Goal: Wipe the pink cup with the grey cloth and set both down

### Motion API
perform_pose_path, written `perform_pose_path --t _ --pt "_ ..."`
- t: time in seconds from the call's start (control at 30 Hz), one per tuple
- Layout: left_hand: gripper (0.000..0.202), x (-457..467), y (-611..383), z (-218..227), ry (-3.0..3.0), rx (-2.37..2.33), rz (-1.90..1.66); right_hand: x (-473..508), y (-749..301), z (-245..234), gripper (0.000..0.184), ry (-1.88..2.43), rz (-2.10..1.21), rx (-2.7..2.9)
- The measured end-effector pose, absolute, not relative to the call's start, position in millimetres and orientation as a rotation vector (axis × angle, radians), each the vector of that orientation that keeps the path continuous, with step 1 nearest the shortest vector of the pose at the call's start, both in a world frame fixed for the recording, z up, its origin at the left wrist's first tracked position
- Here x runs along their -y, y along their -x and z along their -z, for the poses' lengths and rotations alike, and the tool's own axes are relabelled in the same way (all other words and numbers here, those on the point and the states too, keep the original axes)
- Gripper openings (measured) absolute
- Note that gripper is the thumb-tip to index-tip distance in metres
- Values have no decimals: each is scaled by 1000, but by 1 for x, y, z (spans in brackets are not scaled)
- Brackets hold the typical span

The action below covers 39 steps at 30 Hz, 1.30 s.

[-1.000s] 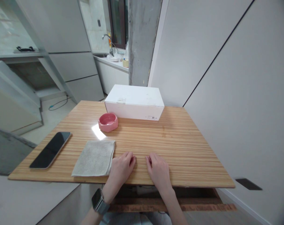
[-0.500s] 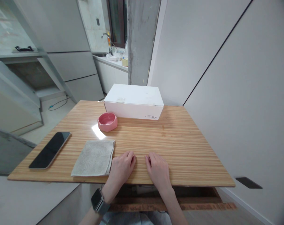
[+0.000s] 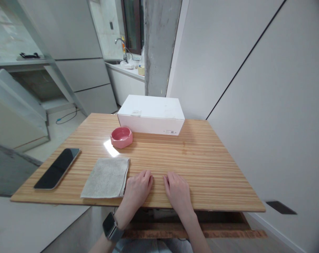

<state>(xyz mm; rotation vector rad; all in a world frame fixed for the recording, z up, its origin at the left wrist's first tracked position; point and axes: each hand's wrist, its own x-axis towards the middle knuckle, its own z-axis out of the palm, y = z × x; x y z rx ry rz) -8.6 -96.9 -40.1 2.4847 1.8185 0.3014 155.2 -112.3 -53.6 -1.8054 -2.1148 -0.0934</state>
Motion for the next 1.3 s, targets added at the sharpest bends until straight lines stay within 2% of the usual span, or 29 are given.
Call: perform_pose_path --t 0.5,0.83,0.93,1.07,1.1,1.2,1.3 --pt "31 97 10 42 -2509 -1785 -327 113 -155 54 27 1815 116 2129" --pt "30 98 8 39 -2462 -1771 -289 112 -155 55 28 1799 3 2104" --pt "29 89 20 20 -2377 -1719 -466 112 -156 55 28 1793 -11 2083" --pt "20 39 64 -6 -2157 -1873 -1125 113 -156 56 29 1770 -15 2061" --pt "27 22 77 -8 -2098 -1970 -1253 113 -156 57 29 1765 -15 2057" --pt "75 -27 109 -1 -1967 -2073 -1235 113 -157 58 29 1758 -12 2042" --pt "89 -55 123 15 -1770 -1982 -1136 112 -157 59 29 1751 -18 2031"
